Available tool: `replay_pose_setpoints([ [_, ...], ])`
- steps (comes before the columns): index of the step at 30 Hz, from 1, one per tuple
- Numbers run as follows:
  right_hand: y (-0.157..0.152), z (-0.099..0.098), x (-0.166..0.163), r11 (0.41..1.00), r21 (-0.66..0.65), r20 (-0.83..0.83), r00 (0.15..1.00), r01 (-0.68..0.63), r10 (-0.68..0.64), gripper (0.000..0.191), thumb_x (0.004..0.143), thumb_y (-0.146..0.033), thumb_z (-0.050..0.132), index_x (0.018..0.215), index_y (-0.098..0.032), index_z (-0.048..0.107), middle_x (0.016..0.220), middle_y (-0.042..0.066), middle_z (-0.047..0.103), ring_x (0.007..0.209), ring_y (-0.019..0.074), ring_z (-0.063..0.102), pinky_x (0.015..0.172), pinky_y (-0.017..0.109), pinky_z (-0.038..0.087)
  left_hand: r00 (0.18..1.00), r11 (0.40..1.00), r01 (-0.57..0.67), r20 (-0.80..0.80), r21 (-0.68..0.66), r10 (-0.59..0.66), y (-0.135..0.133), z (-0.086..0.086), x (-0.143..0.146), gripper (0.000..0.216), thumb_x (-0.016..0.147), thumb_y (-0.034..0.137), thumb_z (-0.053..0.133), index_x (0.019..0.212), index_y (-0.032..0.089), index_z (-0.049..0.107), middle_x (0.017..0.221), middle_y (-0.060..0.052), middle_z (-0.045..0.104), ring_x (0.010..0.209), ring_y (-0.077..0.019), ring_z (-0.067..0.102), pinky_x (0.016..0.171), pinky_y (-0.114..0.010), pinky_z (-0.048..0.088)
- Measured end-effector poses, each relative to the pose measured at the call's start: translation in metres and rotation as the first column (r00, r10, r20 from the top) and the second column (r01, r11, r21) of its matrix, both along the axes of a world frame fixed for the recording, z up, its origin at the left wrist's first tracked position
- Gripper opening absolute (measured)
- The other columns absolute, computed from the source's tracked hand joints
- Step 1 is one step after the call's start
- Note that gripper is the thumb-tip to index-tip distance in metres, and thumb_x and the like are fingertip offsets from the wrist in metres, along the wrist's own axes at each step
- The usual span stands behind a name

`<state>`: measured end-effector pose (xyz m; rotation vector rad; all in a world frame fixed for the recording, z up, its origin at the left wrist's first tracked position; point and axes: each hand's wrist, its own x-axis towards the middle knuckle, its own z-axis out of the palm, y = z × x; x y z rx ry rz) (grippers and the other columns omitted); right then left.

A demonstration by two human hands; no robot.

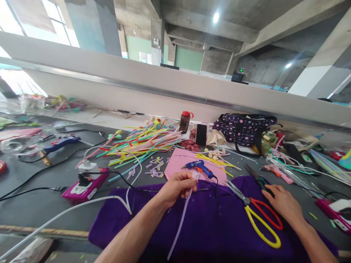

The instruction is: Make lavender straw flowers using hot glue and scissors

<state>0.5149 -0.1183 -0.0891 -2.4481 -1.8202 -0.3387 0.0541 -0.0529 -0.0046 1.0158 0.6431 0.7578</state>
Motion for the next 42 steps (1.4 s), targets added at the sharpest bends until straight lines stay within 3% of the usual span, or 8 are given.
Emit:
replay_pose_setpoints([
  [10,0.009,0.017,-0.012,0.998,0.020,-0.307,0.950,0.068,-0.058,0.043,0.068,-0.049,0.052,0.098,-0.022,0.065,0.105,0.011,0.059,0.095,0.0301,0.057,0.084,0.041,0.040,0.999,1.000,-0.028,-0.023,0.009,0.028,0.000,0.001,0.002,0.022,0.067,0.032,0.068,0.070,0.014,0.055,0.058,0.000,0.061,0.037,-0.0036,0.042,0.035,-0.016,0.022],
  [19,0.005,0.034,-0.013,0.957,0.225,-0.619,0.786,0.185,-0.006,0.023,0.061,-0.043,0.058,0.060,-0.021,0.063,0.067,0.002,0.060,0.065,0.0230,0.058,0.061,0.034,0.045,0.998,0.999,-0.037,-0.058,-0.004,0.037,0.004,0.002,0.002,0.024,0.065,0.033,0.069,0.066,0.015,0.054,0.057,0.001,0.060,0.037,-0.0037,0.041,0.035,-0.015,0.022],
  [26,-0.014,0.049,-0.050,0.854,0.430,-0.848,0.456,0.294,0.271,0.026,0.073,-0.042,0.049,0.086,-0.021,0.056,0.096,0.006,0.061,0.078,0.0203,0.060,0.058,0.029,0.049,0.998,0.999,-0.041,-0.054,-0.013,0.040,0.003,0.003,0.003,0.024,0.065,0.033,0.069,0.065,0.014,0.055,0.057,0.001,0.059,0.037,-0.0030,0.040,0.035,-0.016,0.023],
  [29,-0.021,0.065,-0.081,0.855,0.456,-0.880,-0.016,0.248,0.474,0.012,0.070,-0.033,0.057,0.078,-0.023,0.058,0.102,0.005,0.059,0.079,0.0195,0.059,0.057,0.028,0.046,0.998,0.999,-0.052,-0.047,-0.014,0.052,0.003,0.002,0.003,0.023,0.065,0.033,0.069,0.066,0.014,0.056,0.058,0.001,0.059,0.037,-0.0025,0.040,0.035,-0.015,0.023],
  [31,-0.024,0.077,-0.101,0.858,0.481,-0.854,-0.124,0.182,0.505,0.014,0.072,-0.032,0.055,0.079,-0.022,0.062,0.105,0.006,0.057,0.078,0.0197,0.057,0.057,0.029,0.045,0.997,0.998,-0.059,-0.050,-0.015,0.058,0.003,0.002,0.003,0.022,0.066,0.032,0.068,0.066,0.014,0.056,0.058,0.001,0.060,0.037,-0.0023,0.040,0.035,-0.015,0.023],
  [33,-0.024,0.089,-0.119,0.854,0.512,-0.853,-0.063,0.092,0.518,0.015,0.071,-0.029,0.057,0.081,-0.022,0.065,0.109,0.007,0.054,0.081,0.0201,0.055,0.061,0.029,0.044,0.997,0.998,-0.061,-0.057,-0.014,0.060,0.004,0.001,0.003,0.021,0.067,0.032,0.068,0.067,0.014,0.056,0.058,0.001,0.060,0.037,-0.0023,0.040,0.035,-0.015,0.023],
  [37,-0.011,0.107,-0.160,0.839,0.507,-0.820,0.189,-0.196,0.540,0.011,0.066,-0.023,0.061,0.074,-0.019,0.067,0.101,0.005,0.055,0.098,0.0248,0.048,0.082,0.033,0.038,0.996,0.997,-0.080,-0.038,0.003,0.080,0.004,0.001,0.003,0.020,0.067,0.031,0.069,0.067,0.014,0.058,0.058,0.000,0.060,0.040,-0.0036,0.042,0.037,-0.016,0.025],
  [42,0.016,0.093,-0.210,0.817,0.502,-0.849,0.023,-0.284,0.529,0.013,0.069,-0.027,0.056,0.068,-0.018,0.065,0.090,0.004,0.056,0.082,0.0200,0.050,0.072,0.030,0.038,0.996,0.996,-0.087,-0.002,0.013,0.087,0.005,-0.002,0.005,0.019,0.066,0.030,0.069,0.066,0.013,0.059,0.060,-0.001,0.061,0.044,-0.0057,0.045,0.043,-0.018,0.032],
])
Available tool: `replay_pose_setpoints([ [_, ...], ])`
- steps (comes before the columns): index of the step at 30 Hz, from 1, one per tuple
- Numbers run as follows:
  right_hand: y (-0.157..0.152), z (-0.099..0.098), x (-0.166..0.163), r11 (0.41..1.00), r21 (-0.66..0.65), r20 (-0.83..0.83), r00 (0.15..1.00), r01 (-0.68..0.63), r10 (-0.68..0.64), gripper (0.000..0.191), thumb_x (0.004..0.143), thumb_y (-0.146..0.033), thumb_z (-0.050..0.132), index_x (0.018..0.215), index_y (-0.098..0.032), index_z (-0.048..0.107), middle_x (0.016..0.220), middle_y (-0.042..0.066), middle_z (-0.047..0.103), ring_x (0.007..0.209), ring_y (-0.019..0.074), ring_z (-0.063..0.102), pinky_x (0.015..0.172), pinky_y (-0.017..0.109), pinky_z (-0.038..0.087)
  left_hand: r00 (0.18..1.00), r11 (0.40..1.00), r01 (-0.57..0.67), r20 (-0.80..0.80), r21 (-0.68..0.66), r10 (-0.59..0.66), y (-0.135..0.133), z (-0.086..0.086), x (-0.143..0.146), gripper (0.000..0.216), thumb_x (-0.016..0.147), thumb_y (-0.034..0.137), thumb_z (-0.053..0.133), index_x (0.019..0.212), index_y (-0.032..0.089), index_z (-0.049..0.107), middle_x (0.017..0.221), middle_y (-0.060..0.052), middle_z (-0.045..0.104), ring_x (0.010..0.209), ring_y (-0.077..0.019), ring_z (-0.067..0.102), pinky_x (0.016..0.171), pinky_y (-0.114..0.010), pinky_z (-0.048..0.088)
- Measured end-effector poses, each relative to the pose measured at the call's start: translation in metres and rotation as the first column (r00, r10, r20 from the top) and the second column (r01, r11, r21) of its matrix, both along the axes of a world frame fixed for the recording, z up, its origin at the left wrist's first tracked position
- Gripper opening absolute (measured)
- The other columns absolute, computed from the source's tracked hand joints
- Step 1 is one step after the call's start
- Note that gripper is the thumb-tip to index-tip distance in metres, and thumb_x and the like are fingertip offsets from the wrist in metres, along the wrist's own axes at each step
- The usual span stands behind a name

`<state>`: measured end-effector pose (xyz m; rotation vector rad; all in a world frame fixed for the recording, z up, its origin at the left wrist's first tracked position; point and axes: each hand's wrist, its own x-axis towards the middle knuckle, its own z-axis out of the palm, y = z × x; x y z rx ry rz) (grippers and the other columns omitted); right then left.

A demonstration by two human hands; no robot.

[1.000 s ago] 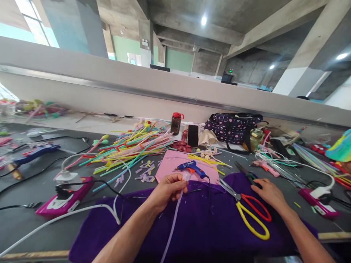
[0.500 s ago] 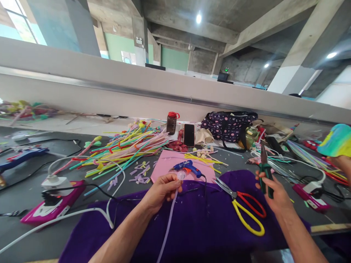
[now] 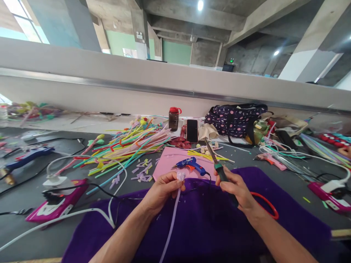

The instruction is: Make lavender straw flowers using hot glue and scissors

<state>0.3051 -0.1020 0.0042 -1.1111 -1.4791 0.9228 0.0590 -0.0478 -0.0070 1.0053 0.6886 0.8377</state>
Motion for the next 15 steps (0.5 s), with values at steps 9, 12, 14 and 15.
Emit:
replay_pose_setpoints([
  [9,-0.020,-0.052,0.037,0.950,-0.304,-0.141,0.984,0.066,-0.114,0.014,0.076,-0.030,0.058,0.076,-0.018,0.063,0.096,0.005,0.053,0.075,0.0175,0.050,0.059,0.026,0.042,0.996,0.996,0.091,-0.015,-0.024,-0.091,-0.001,-0.008,0.004,0.014,0.070,0.026,0.067,0.071,0.014,0.061,0.061,-0.002,0.062,0.049,-0.0070,0.046,0.043,-0.017,0.031],
  [12,-0.027,-0.055,0.055,0.945,-0.316,-0.059,0.992,0.086,-0.110,0.015,0.077,-0.031,0.058,0.082,-0.018,0.064,0.104,0.007,0.052,0.089,0.0228,0.052,0.070,0.030,0.046,0.996,0.995,0.093,-0.012,-0.024,-0.094,-0.002,-0.008,0.005,0.013,0.070,0.026,0.066,0.071,0.014,0.061,0.062,-0.003,0.062,0.051,-0.0076,0.047,0.043,-0.017,0.031],
  [14,-0.025,-0.056,0.063,0.955,-0.279,0.002,0.995,0.099,-0.103,0.016,0.079,-0.032,0.056,0.082,-0.019,0.063,0.104,0.007,0.052,0.091,0.0241,0.052,0.075,0.032,0.046,0.996,0.996,0.083,-0.016,-0.030,-0.084,-0.001,-0.008,0.005,0.014,0.070,0.027,0.066,0.072,0.014,0.061,0.062,-0.003,0.062,0.052,-0.0076,0.047,0.044,-0.017,0.031],
  [15,-0.022,-0.057,0.066,0.965,-0.243,0.049,0.994,0.102,-0.093,0.016,0.079,-0.032,0.056,0.081,-0.018,0.063,0.101,0.007,0.052,0.091,0.0240,0.053,0.076,0.033,0.045,0.997,0.996,0.078,-0.019,-0.035,-0.078,-0.001,-0.009,0.005,0.014,0.070,0.027,0.066,0.072,0.014,0.061,0.063,-0.003,0.062,0.051,-0.0074,0.047,0.044,-0.017,0.031],
])
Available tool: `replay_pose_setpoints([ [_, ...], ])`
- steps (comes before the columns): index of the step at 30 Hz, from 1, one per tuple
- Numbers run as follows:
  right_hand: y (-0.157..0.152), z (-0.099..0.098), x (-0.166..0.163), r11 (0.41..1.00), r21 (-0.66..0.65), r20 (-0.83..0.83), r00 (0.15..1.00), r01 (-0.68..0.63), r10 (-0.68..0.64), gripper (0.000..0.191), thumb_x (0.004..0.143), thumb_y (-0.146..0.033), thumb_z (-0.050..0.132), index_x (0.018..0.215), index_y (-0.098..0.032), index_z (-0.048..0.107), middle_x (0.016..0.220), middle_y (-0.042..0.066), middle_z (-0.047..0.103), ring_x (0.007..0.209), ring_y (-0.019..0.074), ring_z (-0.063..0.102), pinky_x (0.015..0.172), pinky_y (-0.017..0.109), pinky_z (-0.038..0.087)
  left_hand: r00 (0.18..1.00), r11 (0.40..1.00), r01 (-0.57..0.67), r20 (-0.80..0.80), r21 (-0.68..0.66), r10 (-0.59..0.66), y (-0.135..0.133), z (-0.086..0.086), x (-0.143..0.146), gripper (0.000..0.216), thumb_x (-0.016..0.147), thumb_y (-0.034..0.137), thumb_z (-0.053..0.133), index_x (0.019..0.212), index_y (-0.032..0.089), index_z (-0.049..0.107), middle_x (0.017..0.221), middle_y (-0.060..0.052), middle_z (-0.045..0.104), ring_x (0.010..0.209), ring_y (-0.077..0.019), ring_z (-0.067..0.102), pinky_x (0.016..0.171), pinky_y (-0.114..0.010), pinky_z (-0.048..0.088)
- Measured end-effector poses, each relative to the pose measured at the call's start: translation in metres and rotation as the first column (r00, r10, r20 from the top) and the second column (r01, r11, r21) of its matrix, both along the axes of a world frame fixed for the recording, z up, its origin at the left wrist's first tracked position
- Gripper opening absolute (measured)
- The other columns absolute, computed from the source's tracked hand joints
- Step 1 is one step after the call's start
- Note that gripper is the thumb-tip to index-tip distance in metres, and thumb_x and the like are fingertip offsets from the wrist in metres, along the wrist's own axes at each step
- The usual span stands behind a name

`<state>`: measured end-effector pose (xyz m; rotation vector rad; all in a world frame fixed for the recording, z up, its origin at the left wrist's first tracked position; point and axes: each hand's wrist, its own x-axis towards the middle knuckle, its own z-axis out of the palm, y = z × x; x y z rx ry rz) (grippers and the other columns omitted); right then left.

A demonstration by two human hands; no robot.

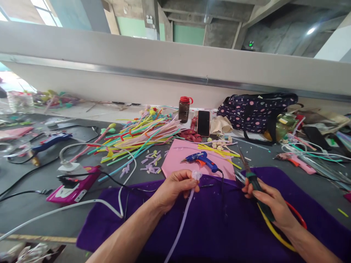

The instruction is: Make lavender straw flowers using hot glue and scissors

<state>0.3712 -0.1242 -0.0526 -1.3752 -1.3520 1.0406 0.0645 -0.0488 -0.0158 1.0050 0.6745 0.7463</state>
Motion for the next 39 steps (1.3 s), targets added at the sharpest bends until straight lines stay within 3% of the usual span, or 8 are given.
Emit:
replay_pose_setpoints([
  [8,0.012,0.014,0.004,0.981,0.190,0.351,0.936,-0.028,-0.041,0.012,0.079,-0.030,0.054,0.080,-0.019,0.060,0.095,0.005,0.052,0.088,0.0224,0.051,0.072,0.030,0.042,1.000,0.997,-0.025,0.001,-0.072,0.025,0.001,-0.002,0.003,0.017,0.068,0.030,0.068,0.070,0.015,0.061,0.060,-0.001,0.061,0.045,-0.0055,0.043,0.041,-0.017,0.027],
  [12,0.007,0.051,-0.030,0.964,0.241,0.328,0.944,-0.116,0.031,0.012,0.077,-0.030,0.053,0.077,-0.020,0.060,0.102,0.005,0.051,0.098,0.0243,0.048,0.077,0.031,0.039,0.999,0.998,-0.026,0.042,-0.065,0.028,0.000,0.000,0.002,0.014,0.068,0.027,0.068,0.069,0.015,0.062,0.060,-0.001,0.061,0.044,-0.0051,0.042,0.040,-0.017,0.027],
  [18,0.038,0.092,-0.095,0.946,0.144,0.435,0.877,-0.290,0.203,0.029,0.080,-0.029,0.051,0.054,-0.017,0.049,0.076,0.001,0.048,0.078,0.0168,0.049,0.070,0.029,0.039,0.973,0.987,-0.155,0.167,-0.029,0.158,-0.002,0.010,-0.004,0.017,0.067,0.024,0.069,0.081,0.014,0.067,0.079,-0.006,0.065,0.061,-0.0100,0.053,0.053,-0.020,0.039],
  [24,0.049,0.083,-0.118,0.885,0.094,0.621,0.722,-0.456,0.306,0.028,0.075,-0.026,0.060,0.053,-0.016,0.045,0.080,0.000,0.047,0.073,0.0129,0.051,0.065,0.025,0.040,0.964,0.974,-0.223,0.140,-0.047,0.228,-0.002,0.010,-0.007,0.014,0.065,0.025,0.071,0.070,0.014,0.065,0.066,-0.002,0.061,0.044,-0.0035,0.043,0.037,-0.015,0.029],
  [27,0.042,0.081,-0.117,0.852,0.091,0.701,0.640,-0.516,0.313,0.021,0.073,-0.026,0.062,0.057,-0.016,0.051,0.091,0.001,0.052,0.079,0.0144,0.055,0.070,0.026,0.042,0.974,0.980,-0.196,0.111,-0.017,0.197,-0.003,0.010,-0.005,0.013,0.067,0.025,0.069,0.072,0.013,0.064,0.079,-0.005,0.064,0.049,-0.0058,0.050,0.035,-0.014,0.030],
  [29,0.039,0.081,-0.115,0.844,0.108,0.749,0.601,-0.525,0.278,0.015,0.073,-0.027,0.062,0.063,-0.017,0.056,0.097,0.003,0.053,0.083,0.0166,0.056,0.074,0.028,0.043,0.976,0.981,-0.194,0.098,-0.005,0.193,-0.004,0.010,-0.004,0.014,0.067,0.025,0.069,0.074,0.013,0.065,0.084,-0.007,0.065,0.055,-0.0085,0.054,0.038,-0.015,0.034],
  [33,0.037,0.078,-0.113,0.851,0.140,0.816,0.545,-0.506,0.190,0.008,0.073,-0.027,0.060,0.076,-0.020,0.061,0.105,0.006,0.053,0.092,0.0211,0.055,0.080,0.033,0.044,0.973,0.975,-0.221,0.058,-0.038,0.223,-0.006,0.007,0.000,0.019,0.069,0.027,0.068,0.080,0.012,0.065,0.066,-0.005,0.065,0.053,-0.0094,0.055,0.042,-0.016,0.039],
  [39,0.032,0.060,-0.125,0.882,0.218,0.836,0.546,-0.418,0.052,0.018,0.070,-0.024,0.062,0.088,-0.019,0.060,0.107,0.010,0.052,0.096,0.0261,0.052,0.083,0.039,0.043,0.951,0.952,-0.301,0.052,-0.049,0.303,-0.006,0.009,0.003,0.017,0.065,0.027,0.071,0.070,0.012,0.063,0.062,-0.002,0.063,0.049,-0.0073,0.053,0.042,-0.016,0.038],
])
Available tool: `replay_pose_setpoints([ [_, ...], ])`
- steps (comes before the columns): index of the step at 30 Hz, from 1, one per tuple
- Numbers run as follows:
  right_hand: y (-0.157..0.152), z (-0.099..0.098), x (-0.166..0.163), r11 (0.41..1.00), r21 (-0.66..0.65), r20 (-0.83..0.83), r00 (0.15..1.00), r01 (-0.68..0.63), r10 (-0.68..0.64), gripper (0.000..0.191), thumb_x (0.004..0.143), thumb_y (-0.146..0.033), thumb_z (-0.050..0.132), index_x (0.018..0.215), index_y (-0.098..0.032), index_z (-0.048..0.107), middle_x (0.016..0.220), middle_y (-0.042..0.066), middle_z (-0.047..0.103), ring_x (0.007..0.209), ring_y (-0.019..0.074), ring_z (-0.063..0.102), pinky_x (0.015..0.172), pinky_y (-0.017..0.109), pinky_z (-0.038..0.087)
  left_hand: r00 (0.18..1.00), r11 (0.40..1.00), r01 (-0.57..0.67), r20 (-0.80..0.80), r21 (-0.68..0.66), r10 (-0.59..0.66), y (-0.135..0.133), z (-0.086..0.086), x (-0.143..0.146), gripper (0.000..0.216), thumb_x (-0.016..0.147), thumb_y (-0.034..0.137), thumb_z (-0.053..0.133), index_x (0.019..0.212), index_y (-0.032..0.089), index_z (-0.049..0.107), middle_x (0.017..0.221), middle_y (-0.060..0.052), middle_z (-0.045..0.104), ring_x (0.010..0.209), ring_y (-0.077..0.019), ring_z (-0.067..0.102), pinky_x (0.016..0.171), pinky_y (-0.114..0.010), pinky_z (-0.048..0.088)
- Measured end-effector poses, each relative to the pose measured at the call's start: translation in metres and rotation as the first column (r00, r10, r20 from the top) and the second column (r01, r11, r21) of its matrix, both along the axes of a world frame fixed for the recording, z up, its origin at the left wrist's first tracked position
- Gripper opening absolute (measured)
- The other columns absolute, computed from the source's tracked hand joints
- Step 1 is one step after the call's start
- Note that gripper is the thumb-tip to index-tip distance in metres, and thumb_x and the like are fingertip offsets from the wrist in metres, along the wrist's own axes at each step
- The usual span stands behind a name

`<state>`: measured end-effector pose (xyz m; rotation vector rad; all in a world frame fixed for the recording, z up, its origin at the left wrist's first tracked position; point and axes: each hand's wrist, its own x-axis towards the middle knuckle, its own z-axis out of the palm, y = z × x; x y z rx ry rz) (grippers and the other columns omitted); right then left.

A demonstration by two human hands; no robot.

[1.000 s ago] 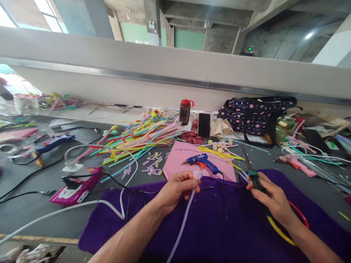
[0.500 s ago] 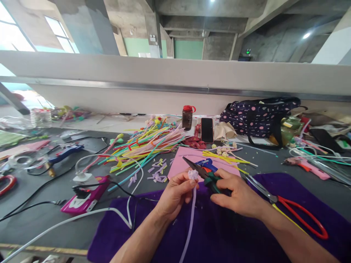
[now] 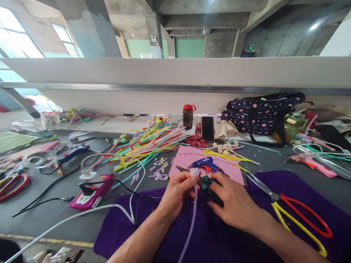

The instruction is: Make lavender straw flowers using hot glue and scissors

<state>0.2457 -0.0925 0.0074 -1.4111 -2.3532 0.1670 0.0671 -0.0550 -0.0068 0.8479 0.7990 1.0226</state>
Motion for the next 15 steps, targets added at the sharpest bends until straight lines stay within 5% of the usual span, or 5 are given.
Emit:
replay_pose_setpoints([
  [5,0.004,0.003,0.005,0.998,-0.070,-0.156,0.988,0.010,-0.020,0.013,0.070,-0.022,0.060,0.083,-0.021,0.061,0.102,0.006,0.054,0.086,0.0206,0.055,0.077,0.033,0.044,1.000,0.999,-0.019,-0.003,0.030,0.019,0.001,0.005,-0.004,0.018,0.069,0.028,0.067,0.065,0.013,0.058,0.062,-0.001,0.063,0.039,-0.0040,0.044,0.037,-0.017,0.032],
  [8,0.009,0.013,0.024,0.991,-0.134,-0.301,0.952,0.016,-0.056,0.005,0.072,-0.025,0.058,0.073,-0.020,0.059,0.098,0.003,0.054,0.086,0.0195,0.054,0.076,0.030,0.043,0.990,0.987,-0.136,-0.015,0.081,0.137,0.004,0.007,-0.011,0.018,0.069,0.025,0.067,0.063,0.013,0.056,0.066,-0.001,0.063,0.048,-0.0050,0.050,0.042,-0.016,0.035],
  [11,0.009,0.020,0.040,0.982,-0.183,-0.405,0.914,-0.052,-0.027,0.010,0.074,-0.028,0.057,0.069,-0.019,0.057,0.090,0.004,0.054,0.090,0.0213,0.052,0.077,0.030,0.041,0.979,0.972,-0.197,-0.019,0.126,0.201,0.006,0.009,-0.017,0.015,0.071,0.026,0.065,0.067,0.014,0.056,0.073,-0.002,0.065,0.064,-0.0089,0.056,0.053,-0.016,0.041],
  [15,0.002,0.019,0.047,0.960,-0.248,-0.471,0.882,-0.127,-0.004,0.009,0.075,-0.028,0.056,0.074,-0.020,0.059,0.094,0.005,0.055,0.087,0.0221,0.052,0.076,0.032,0.042,0.982,0.972,-0.182,-0.021,0.148,0.187,0.005,0.010,-0.018,0.019,0.073,0.033,0.062,0.072,0.017,0.053,0.060,0.002,0.059,0.054,-0.0099,0.055,0.047,-0.019,0.042],
])
